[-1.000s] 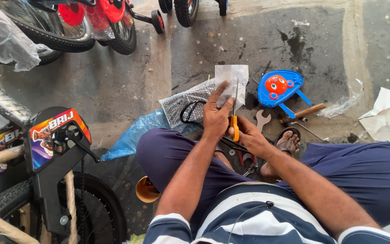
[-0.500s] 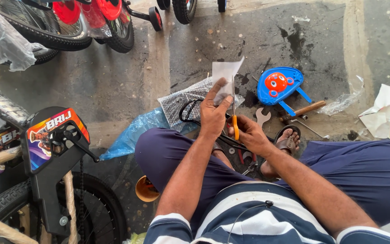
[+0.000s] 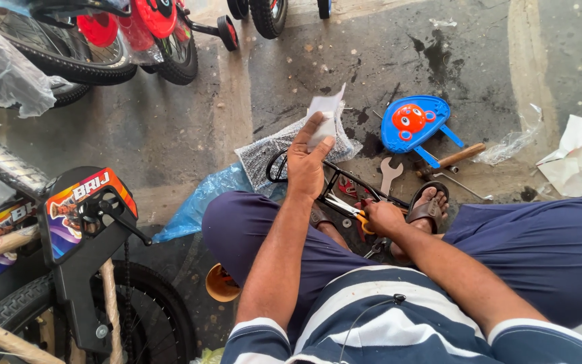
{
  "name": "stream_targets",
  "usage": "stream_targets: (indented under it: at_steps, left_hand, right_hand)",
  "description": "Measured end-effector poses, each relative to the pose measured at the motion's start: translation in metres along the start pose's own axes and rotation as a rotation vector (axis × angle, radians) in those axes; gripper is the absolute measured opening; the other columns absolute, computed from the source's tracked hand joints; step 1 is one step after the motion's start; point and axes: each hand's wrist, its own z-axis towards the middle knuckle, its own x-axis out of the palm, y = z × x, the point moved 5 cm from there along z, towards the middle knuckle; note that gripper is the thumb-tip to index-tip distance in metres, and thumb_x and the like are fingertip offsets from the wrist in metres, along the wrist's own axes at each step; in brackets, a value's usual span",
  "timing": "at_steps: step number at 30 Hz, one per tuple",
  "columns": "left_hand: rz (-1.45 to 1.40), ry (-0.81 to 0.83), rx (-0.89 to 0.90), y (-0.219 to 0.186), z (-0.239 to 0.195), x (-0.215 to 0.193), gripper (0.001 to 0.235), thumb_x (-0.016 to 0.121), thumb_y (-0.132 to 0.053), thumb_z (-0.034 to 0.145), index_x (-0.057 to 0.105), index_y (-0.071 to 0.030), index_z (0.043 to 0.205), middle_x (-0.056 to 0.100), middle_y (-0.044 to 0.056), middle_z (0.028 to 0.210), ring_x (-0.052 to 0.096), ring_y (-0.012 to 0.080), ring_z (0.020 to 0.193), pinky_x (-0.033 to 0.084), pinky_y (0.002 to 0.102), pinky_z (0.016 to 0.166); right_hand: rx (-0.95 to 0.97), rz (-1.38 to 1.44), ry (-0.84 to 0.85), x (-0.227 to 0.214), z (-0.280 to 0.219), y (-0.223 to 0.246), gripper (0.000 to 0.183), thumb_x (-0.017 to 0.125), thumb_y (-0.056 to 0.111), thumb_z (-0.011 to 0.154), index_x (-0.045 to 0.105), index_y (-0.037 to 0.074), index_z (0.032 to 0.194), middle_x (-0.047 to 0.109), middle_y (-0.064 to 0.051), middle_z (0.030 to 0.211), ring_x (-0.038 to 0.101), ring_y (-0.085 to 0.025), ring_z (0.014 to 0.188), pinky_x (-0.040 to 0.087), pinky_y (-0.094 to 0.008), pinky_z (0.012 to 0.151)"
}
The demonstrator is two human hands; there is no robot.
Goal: The person unwraps a bubble-wrapped package using pliers and scissors, then removes a blue plastic bicycle seat and a metal frame. They attach the seat to the frame using a screwdriver and tighten the screws.
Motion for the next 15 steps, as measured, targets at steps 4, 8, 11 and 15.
stream_targets:
  at_steps: [4, 8, 11, 15]
  left_hand:
    - [0.021, -0.003, -0.056, 0.003, -0.002, 0.002, 0.053, 0.070, 0.007, 0.091, 0.059, -0.002, 0.142, 0.066, 0.011, 0.134, 0.066, 0.0158, 0.114, 0.055, 0.027, 0.099]
    - [0.054, 0.039, -0.098, 0.008, -0.004, 0.006, 0.052, 0.071, 0.006, 0.091, 0.060, -0.002, 0.141, 0.068, 0.011, 0.130, 0.067, 0.0156, 0.111, 0.057, 0.027, 0.097]
    - [0.038, 0.096, -0.188, 0.020, -0.015, 0.008, 0.048, 0.071, 0.005, 0.092, 0.062, -0.001, 0.139, 0.068, 0.009, 0.128, 0.067, 0.0137, 0.108, 0.057, 0.026, 0.093]
    - [-0.053, 0.167, -0.331, 0.024, -0.016, 0.012, 0.043, 0.071, 0.003, 0.093, 0.064, 0.001, 0.135, 0.069, 0.010, 0.124, 0.067, 0.0143, 0.101, 0.057, 0.026, 0.088]
  right_hand:
    - [-0.072, 0.014, -0.241, -0.012, -0.005, 0.008, 0.026, 0.068, 0.032, 0.091, 0.078, 0.016, 0.110, 0.068, -0.019, 0.122, 0.069, -0.037, 0.109, 0.055, -0.047, 0.092]
    - [-0.336, 0.513, -0.858, -0.089, -0.041, 0.031, 0.069, 0.080, 0.031, 0.083, 0.054, 0.000, 0.139, 0.063, -0.024, 0.122, 0.065, -0.038, 0.106, 0.053, -0.047, 0.090]
    - [-0.389, 1.188, -0.863, -0.143, -0.046, 0.026, 0.058, 0.074, 0.018, 0.093, 0.047, 0.009, 0.143, 0.060, -0.009, 0.133, 0.060, -0.023, 0.118, 0.049, -0.037, 0.103]
    - [-0.657, 1.809, -0.401, -0.180, -0.041, 0.037, 0.044, 0.066, 0.010, 0.097, 0.055, 0.013, 0.140, 0.065, -0.006, 0.128, 0.061, -0.018, 0.118, 0.046, -0.036, 0.106]
